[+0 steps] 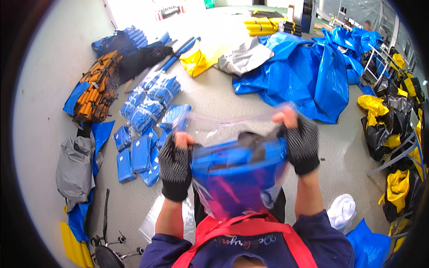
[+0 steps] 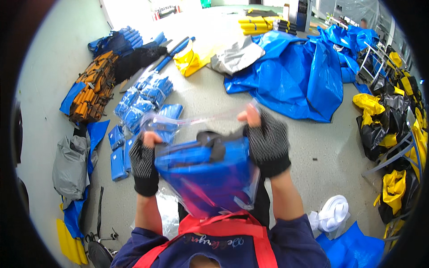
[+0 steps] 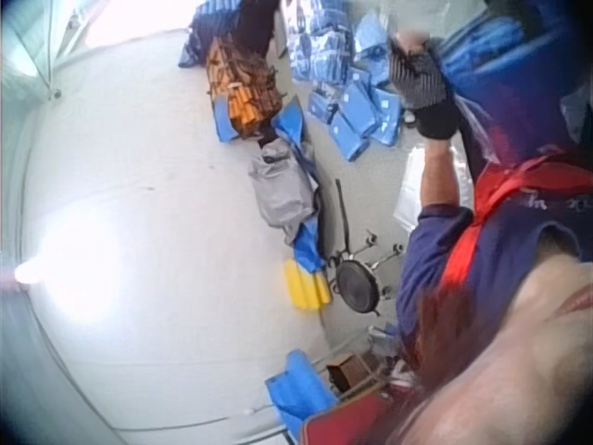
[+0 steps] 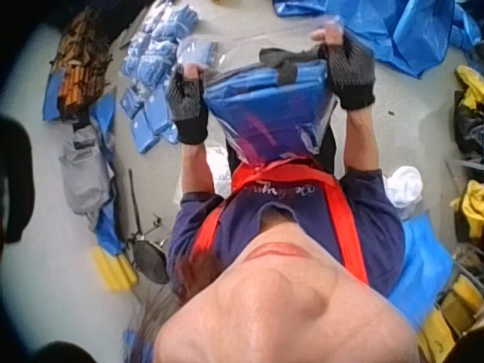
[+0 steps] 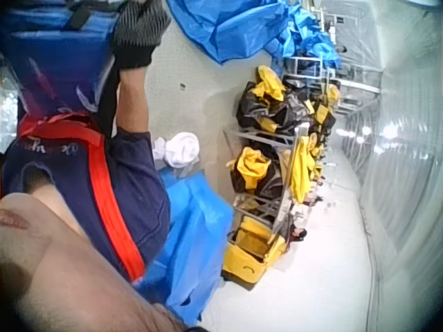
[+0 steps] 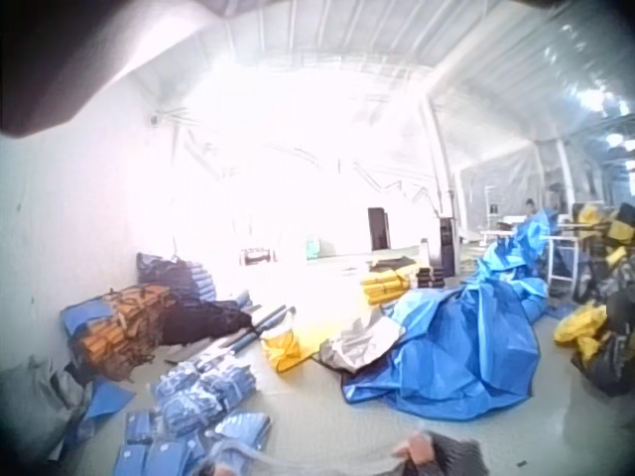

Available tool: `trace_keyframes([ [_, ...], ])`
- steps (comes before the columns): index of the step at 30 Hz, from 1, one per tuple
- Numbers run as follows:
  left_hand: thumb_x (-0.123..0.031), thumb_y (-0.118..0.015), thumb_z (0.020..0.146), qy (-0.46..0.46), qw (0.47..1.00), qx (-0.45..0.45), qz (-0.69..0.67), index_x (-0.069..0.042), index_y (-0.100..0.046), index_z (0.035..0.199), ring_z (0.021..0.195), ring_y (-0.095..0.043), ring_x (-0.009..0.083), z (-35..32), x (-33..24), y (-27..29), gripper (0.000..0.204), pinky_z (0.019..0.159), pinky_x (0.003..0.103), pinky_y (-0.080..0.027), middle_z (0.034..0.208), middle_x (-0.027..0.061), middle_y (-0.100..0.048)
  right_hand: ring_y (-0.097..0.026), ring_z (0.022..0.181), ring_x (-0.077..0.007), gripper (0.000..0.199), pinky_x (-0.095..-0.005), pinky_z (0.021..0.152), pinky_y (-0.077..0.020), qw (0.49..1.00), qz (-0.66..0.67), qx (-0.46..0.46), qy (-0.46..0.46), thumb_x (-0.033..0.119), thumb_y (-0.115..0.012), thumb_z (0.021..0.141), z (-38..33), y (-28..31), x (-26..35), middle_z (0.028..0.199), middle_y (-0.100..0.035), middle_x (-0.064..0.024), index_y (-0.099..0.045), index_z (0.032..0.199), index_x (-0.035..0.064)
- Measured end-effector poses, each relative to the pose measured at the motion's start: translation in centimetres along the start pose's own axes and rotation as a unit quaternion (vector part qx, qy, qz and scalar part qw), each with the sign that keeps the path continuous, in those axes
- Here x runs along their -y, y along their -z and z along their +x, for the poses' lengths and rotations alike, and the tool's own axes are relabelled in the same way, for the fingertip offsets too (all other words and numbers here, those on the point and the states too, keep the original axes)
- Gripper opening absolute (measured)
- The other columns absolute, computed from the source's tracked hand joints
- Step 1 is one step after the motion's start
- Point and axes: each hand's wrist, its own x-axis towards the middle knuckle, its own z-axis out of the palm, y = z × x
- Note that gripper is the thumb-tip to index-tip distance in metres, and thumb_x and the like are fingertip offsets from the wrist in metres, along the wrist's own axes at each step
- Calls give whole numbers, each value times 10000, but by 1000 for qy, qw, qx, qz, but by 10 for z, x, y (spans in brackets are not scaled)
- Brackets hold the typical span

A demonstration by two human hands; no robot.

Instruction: The person folds a large blue tarp on the floor, aligns edges, and places the folded tarp into a clear plastic bag. The person repeats this process with another tarp, smoothing and folding it before bagging it.

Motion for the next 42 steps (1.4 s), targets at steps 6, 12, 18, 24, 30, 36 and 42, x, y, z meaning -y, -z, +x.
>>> trace_keyframes([
  [6,-367,-454,955,250,957,112,-91,-24,-670,980,729,-569,144,12,158,3,407,648,275,-457,857,78,-652,-616,677,-309,404,-388,635,-460,988,-40,107,-99,387,-460,922,17,-87,-145,712,-623,-183,-629,772,52],
  [12,-452,-511,913,354,876,58,-322,45,-566,1109,867,-660,250,16,183,-7,537,750,356,-536,983,163,-653,-624,844,-269,169,-375,754,-487,991,-44,37,122,214,-630,817,37,-111,-102,888,-642,-118,-653,925,86],
  [18,-421,-555,901,319,895,149,-273,11,-603,1101,950,-603,165,4,175,-1,478,810,277,-489,1048,105,-640,-623,843,-305,161,-414,697,-504,783,-328,436,299,248,-578,813,43,-194,-49,886,-620,-116,-681,876,141],
  [24,-287,-548,931,281,926,60,-245,16,-619,1115,958,-588,127,-4,178,0,362,838,252,-458,1055,76,-647,-636,800,-314,170,-413,677,-519,792,-295,390,366,263,-647,738,48,-223,-61,830,-633,-144,-673,761,96],
  [30,-279,-531,943,307,915,40,-259,8,-654,1023,846,-603,110,-3,179,4,322,768,242,-479,916,58,-662,-637,780,-279,170,-392,653,-517,754,-277,398,443,252,-633,738,52,-233,-57,803,-631,-106,-650,775,87],
  [36,-288,-553,924,254,941,46,-217,1,-653,1006,809,-610,113,-6,174,9,316,736,240,-502,876,66,-657,-635,745,-274,169,-394,633,-511,731,-323,383,463,261,-593,768,61,-253,-71,804,-637,-101,-633,823,106],
  [42,-315,-575,887,260,951,60,-158,-37,-659,1034,710,-587,86,-4,185,27,326,622,221,-470,947,56,-682,-644,759,-291,249,-423,669,-502,708,-607,226,280,296,-522,845,304,-108,-143,853,-664,-169,-673,822,100],
])
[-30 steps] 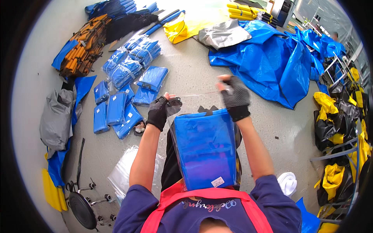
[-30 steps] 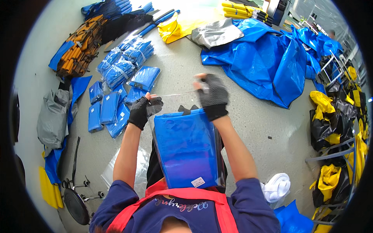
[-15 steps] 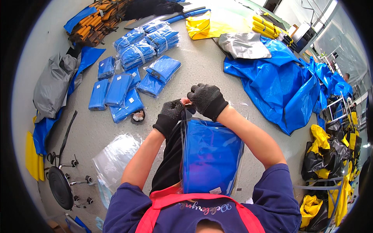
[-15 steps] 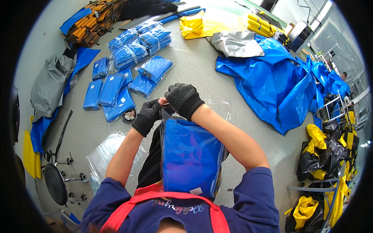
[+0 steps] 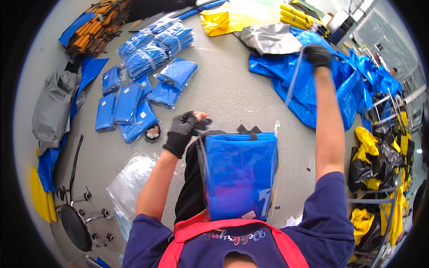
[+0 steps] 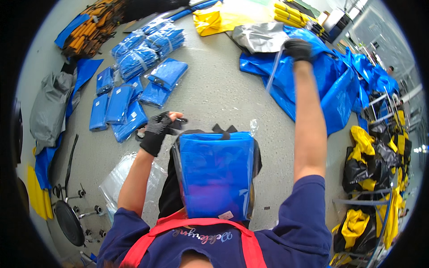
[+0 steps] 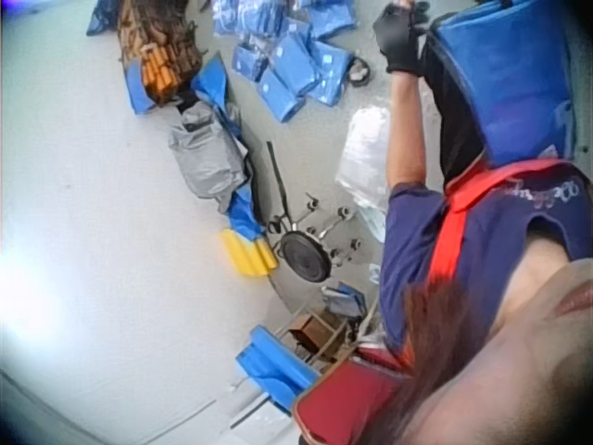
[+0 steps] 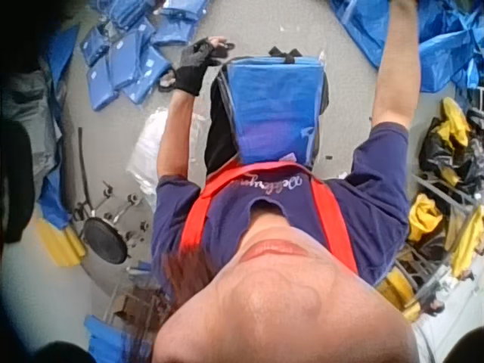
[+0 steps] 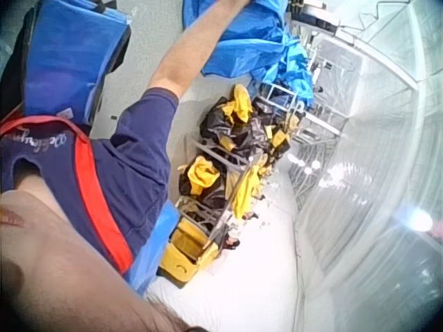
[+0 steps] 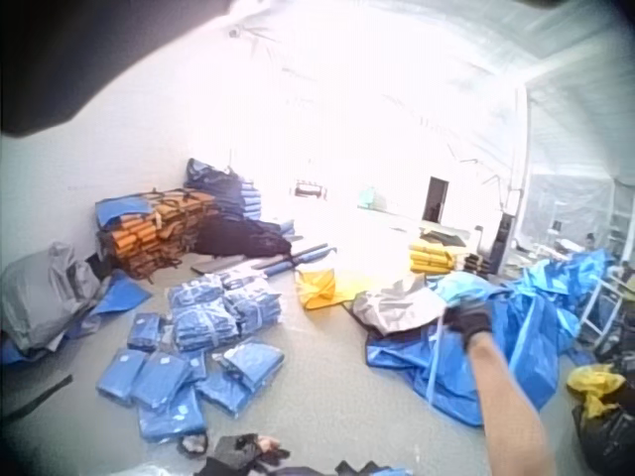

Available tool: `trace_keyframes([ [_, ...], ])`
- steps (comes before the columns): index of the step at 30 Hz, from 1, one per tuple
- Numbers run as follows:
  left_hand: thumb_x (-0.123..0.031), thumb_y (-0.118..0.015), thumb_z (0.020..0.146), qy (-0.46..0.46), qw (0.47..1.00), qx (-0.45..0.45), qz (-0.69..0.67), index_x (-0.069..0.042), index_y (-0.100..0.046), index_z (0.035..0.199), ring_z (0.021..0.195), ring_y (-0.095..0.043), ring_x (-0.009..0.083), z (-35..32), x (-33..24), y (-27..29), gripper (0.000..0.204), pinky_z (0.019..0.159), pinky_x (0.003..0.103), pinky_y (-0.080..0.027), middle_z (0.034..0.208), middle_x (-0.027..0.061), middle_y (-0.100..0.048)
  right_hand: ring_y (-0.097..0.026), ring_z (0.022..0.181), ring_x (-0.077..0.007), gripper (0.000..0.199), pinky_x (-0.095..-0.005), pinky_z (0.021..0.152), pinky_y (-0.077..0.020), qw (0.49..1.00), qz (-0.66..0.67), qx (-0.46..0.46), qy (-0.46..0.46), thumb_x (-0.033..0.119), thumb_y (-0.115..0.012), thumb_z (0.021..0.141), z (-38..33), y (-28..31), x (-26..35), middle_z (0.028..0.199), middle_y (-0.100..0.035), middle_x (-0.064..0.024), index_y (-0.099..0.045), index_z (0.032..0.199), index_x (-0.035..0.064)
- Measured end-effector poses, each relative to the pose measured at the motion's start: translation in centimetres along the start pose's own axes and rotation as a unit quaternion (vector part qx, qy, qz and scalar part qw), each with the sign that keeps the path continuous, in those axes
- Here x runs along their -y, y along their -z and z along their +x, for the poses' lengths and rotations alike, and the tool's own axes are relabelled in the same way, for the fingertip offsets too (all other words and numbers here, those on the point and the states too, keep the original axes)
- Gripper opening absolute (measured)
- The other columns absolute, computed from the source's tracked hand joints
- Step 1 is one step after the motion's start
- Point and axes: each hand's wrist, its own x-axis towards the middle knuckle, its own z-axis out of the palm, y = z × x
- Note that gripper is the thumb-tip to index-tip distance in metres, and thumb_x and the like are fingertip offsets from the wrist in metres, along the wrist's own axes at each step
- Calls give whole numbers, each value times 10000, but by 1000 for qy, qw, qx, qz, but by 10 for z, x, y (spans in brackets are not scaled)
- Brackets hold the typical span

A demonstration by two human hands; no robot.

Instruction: The person folds a large blue tarp on the floor, aligns edges, and places the folded tarp into a clear plastic bag. The person repeats this process with another tarp, smoothing and folding it before bagging it.

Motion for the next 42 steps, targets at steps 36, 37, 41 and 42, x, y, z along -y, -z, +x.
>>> trace_keyframes([
  [36,20,-541,770,-205,859,194,427,-74,-653,1052,941,-613,311,-42,-69,32,318,841,363,-475,1128,196,-606,-583,1034,-303,502,-401,893,-437,907,379,-12,184,49,-649,683,-284,76,91,1131,-631,-107,-622,1163,193],
  [37,-27,-539,834,-232,881,160,379,-49,-611,1103,958,-609,258,-31,-73,3,279,849,342,-478,1127,153,-608,-570,1064,-304,460,-418,922,-418,912,374,-52,163,74,-634,720,-274,88,94,1144,-626,-107,-617,1169,171],
  [41,-222,-555,871,-365,792,125,473,-54,-539,1222,1091,-531,340,-4,-49,-95,390,939,400,-412,1190,185,-556,-526,1146,-308,398,-473,1014,-335,887,415,-84,183,384,-441,926,-242,64,166,1200,-582,-140,-609,1166,114],
  [42,-277,-533,885,-334,787,132,501,-64,-512,1255,1054,-539,353,-7,-25,-86,427,917,413,-420,1155,183,-564,-522,1152,-307,414,-475,1019,-329,900,380,-73,201,408,-430,927,-246,49,180,1219,-575,-125,-615,1159,120],
])
